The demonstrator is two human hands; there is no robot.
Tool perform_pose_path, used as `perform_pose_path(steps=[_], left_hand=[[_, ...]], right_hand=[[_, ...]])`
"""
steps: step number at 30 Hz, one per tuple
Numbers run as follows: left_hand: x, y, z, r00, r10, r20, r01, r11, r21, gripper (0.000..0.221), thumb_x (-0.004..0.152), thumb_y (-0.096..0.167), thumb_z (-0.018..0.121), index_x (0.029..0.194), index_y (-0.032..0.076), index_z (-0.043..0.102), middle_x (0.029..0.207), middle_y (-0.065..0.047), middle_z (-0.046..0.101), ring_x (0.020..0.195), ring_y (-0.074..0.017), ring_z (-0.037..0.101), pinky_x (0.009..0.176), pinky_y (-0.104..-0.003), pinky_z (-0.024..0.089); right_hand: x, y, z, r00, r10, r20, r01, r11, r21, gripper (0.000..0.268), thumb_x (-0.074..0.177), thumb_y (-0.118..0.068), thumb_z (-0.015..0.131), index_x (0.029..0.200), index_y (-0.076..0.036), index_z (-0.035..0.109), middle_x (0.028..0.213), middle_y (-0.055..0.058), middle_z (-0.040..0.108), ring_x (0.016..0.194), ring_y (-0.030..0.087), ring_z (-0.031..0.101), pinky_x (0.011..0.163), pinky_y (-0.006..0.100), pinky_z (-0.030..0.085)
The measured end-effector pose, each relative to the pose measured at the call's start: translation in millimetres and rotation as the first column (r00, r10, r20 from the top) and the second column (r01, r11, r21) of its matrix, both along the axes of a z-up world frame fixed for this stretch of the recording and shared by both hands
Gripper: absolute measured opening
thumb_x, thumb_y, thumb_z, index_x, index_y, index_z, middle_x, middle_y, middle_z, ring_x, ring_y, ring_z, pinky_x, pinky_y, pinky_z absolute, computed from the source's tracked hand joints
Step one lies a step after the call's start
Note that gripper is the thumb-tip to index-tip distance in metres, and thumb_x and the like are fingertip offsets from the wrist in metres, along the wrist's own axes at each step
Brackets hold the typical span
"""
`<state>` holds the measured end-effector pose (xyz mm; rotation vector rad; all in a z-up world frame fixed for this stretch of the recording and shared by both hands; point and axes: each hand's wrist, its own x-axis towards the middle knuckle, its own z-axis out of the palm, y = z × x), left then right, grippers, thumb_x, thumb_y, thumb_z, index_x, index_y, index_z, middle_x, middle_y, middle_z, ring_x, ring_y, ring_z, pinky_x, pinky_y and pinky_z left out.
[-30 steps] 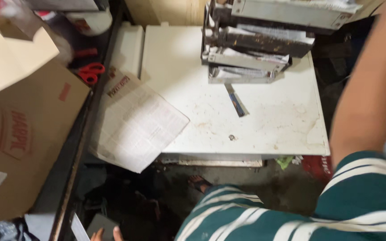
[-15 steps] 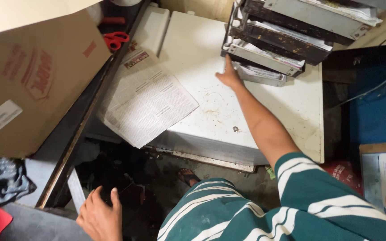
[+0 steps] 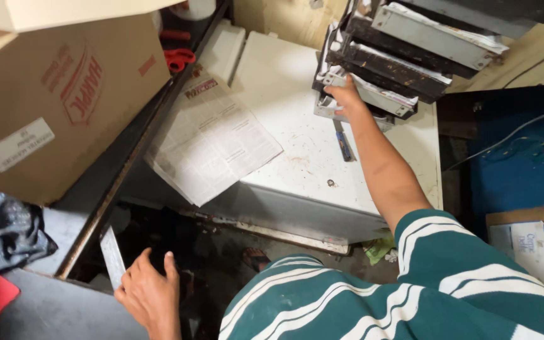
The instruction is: The person lines multiple rectangular metal baking trays with newspaper by hand, folding and pressing the paper into the corners and along the sides of each tray.
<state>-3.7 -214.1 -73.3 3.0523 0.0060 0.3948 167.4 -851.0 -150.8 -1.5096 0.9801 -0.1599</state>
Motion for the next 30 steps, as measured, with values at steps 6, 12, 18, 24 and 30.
perform_pose_path(steps=[6, 12, 18, 24, 30], left_hand=[[6, 4, -19, 0.999, 0.021, 0.05, -0.022, 0.999, 0.024, 0.047, 0.091, 0.052, 0.07, 0.125, 0.019, 0.072, 0.117, 0.001, 0.076, 0.111, -0.0231, 0.067, 0.1, -0.043, 0.043], [13, 18, -56, 1.0, 0.003, 0.029, -0.005, 0.999, 0.052, 0.049, 0.086, 0.054, 0.072, 0.123, 0.02, 0.073, 0.114, 0.0, 0.077, 0.111, -0.0226, 0.068, 0.1, -0.044, 0.043], [33, 51, -130, 0.992, -0.103, 0.07, 0.112, 0.984, -0.14, 0.062, 0.087, 0.058, 0.071, 0.132, 0.016, 0.069, 0.111, -0.01, 0.073, 0.105, -0.0283, 0.066, 0.102, -0.04, 0.045], [17, 26, -73, 0.999, -0.005, -0.052, 0.009, 0.997, 0.073, 0.055, 0.077, 0.053, 0.076, 0.121, 0.019, 0.073, 0.108, -0.004, 0.076, 0.105, -0.0256, 0.068, 0.095, -0.046, 0.048], [-4, -8, 15, 0.994, -0.093, 0.065, 0.099, 0.991, -0.086, 0.047, 0.086, 0.046, 0.073, 0.121, 0.014, 0.072, 0.104, -0.009, 0.075, 0.102, -0.0287, 0.067, 0.085, -0.046, 0.05]], right_hand=[[-24, 16, 26, 0.938, 0.016, 0.347, 0.083, 0.96, -0.269, 0.103, 0.093, -0.021, 0.078, 0.165, -0.03, 0.004, 0.163, 0.024, 0.029, 0.109, 0.036, 0.071, 0.066, 0.042, 0.064], [-14, -1, 87, 0.944, -0.082, 0.32, 0.063, 0.996, 0.07, 0.11, 0.088, -0.016, 0.075, 0.163, -0.032, -0.004, 0.146, 0.031, 0.055, 0.069, 0.027, 0.069, 0.052, 0.038, 0.057], [-32, 8, 109, 0.899, 0.047, 0.435, 0.129, 0.922, -0.365, 0.101, 0.097, -0.017, 0.077, 0.167, -0.031, 0.005, 0.146, 0.028, 0.048, 0.075, 0.026, 0.072, 0.054, 0.039, 0.059], [-40, -33, 171, 0.859, -0.113, 0.499, 0.125, 0.992, 0.011, 0.107, 0.092, -0.018, 0.076, 0.164, -0.029, -0.003, 0.143, 0.025, 0.059, 0.082, 0.028, 0.077, 0.061, 0.038, 0.066], [-47, -2, 179, 0.833, 0.151, 0.532, -0.075, 0.984, -0.161, 0.097, 0.1, -0.02, 0.073, 0.167, -0.028, 0.003, 0.14, 0.023, 0.065, 0.081, 0.025, 0.075, 0.064, 0.038, 0.064]])
